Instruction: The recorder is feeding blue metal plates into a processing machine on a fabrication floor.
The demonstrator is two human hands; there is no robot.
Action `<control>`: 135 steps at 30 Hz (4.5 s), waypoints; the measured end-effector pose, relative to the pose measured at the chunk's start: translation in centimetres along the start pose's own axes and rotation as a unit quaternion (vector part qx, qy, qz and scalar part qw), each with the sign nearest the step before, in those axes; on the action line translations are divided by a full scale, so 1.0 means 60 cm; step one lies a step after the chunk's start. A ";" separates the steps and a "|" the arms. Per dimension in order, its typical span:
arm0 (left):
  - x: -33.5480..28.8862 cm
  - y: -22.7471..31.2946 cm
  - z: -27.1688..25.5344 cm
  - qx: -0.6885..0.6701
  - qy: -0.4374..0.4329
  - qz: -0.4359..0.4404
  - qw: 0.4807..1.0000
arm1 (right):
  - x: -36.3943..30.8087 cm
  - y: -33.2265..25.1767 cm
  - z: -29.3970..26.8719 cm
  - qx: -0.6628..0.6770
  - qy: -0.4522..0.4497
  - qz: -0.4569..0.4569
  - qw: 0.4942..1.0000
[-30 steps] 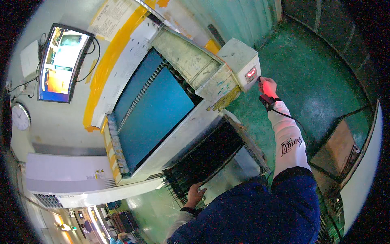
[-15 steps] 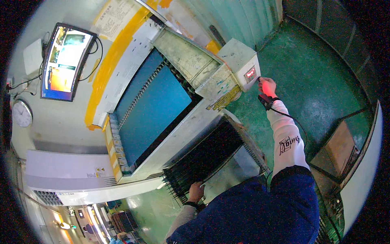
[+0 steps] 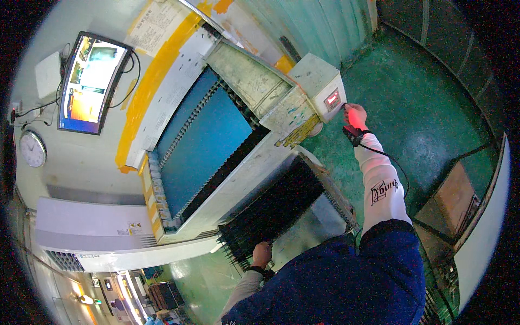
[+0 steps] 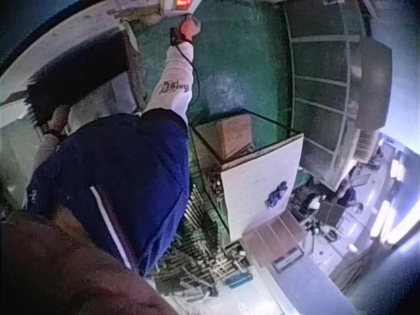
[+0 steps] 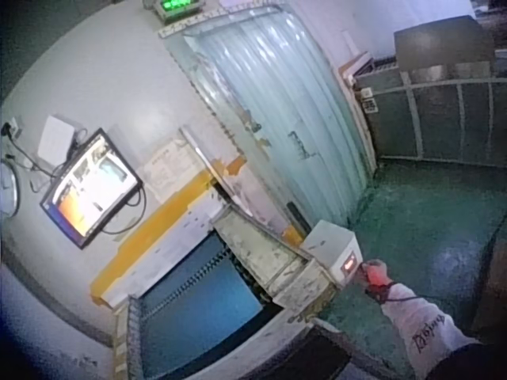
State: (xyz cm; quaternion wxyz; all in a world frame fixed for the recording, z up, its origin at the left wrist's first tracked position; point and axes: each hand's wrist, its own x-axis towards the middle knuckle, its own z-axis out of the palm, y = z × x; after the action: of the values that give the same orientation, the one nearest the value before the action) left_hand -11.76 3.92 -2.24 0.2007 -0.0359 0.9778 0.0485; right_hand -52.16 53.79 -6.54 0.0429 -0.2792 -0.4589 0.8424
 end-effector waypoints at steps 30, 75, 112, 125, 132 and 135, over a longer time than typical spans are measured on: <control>-0.195 -0.020 -0.370 -0.189 0.157 -0.002 0.969 | -0.012 -0.001 0.009 0.039 0.001 0.005 0.999; -0.135 -0.025 -0.252 -0.905 0.209 -0.053 0.366 | -0.003 0.000 0.001 -0.023 0.042 0.002 0.999; -0.068 0.003 -0.261 -0.893 0.171 -0.062 0.411 | -0.022 -0.011 0.008 -0.021 0.062 -0.003 0.998; -0.024 -0.013 -0.247 -0.859 0.184 0.001 0.478 | -0.016 -0.003 0.012 -0.043 0.078 -0.012 0.996; 0.020 -0.003 -0.271 -0.918 0.167 -0.009 0.359 | -0.014 -0.001 0.009 -0.018 0.070 -0.012 0.997; 0.031 0.001 -0.282 -0.915 0.159 -0.033 0.370 | -0.013 -0.002 0.012 -0.019 0.078 -0.011 0.997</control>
State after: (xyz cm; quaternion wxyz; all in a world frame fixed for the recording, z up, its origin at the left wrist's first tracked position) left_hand -20.07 2.05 12.51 -0.1120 -0.2364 0.3479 0.9003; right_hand -51.87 53.07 -5.83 0.0826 -0.3394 -0.4730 0.8089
